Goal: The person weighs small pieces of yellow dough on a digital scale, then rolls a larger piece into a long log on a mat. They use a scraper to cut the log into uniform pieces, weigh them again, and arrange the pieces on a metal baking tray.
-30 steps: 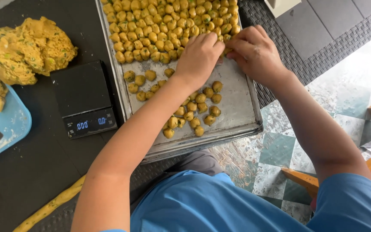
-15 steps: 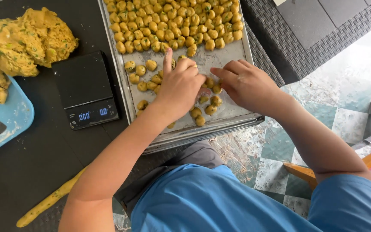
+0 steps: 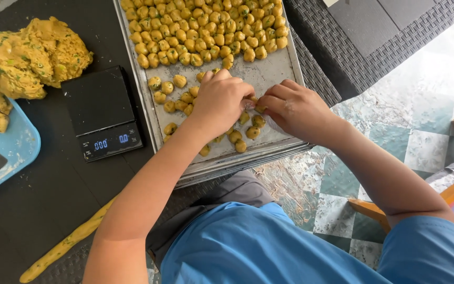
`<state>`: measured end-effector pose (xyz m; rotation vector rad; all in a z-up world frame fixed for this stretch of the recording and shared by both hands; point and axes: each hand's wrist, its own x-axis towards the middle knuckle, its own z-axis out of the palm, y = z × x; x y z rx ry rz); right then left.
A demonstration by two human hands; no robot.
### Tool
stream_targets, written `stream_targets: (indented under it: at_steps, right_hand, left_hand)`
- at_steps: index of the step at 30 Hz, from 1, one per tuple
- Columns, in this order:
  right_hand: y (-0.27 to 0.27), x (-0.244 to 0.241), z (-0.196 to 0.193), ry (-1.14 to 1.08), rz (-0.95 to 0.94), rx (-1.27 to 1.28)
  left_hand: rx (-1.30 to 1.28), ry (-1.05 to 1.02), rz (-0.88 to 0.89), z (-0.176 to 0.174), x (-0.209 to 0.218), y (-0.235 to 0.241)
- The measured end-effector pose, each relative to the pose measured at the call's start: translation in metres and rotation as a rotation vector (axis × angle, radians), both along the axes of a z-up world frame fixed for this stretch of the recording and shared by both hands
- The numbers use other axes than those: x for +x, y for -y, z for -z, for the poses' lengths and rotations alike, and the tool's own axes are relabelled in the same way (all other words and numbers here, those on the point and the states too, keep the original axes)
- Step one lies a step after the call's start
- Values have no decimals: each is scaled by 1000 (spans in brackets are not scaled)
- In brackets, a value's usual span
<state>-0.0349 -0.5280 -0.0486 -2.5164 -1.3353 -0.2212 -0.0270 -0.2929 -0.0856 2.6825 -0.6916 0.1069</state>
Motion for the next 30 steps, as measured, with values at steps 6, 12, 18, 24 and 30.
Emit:
stream_targets:
  at_steps: [6, 12, 18, 24, 30]
  right_hand:
    - [-1, 6, 9, 63, -12, 66]
    - [20, 54, -2, 20, -63, 192]
    - [25, 93, 2, 61, -88, 165]
    - [25, 90, 14, 179, -116, 239]
    - [24, 59, -10, 201, -13, 184]
  left_hand:
    - [19, -46, 7, -14, -5, -1]
    - [-84, -70, -41, -20, 12, 7]
    - [-195, 137, -93, -18, 41, 40]
    - [-83, 351, -56, -1, 48, 41]
    - [-222, 138, -64, -38, 40, -7]
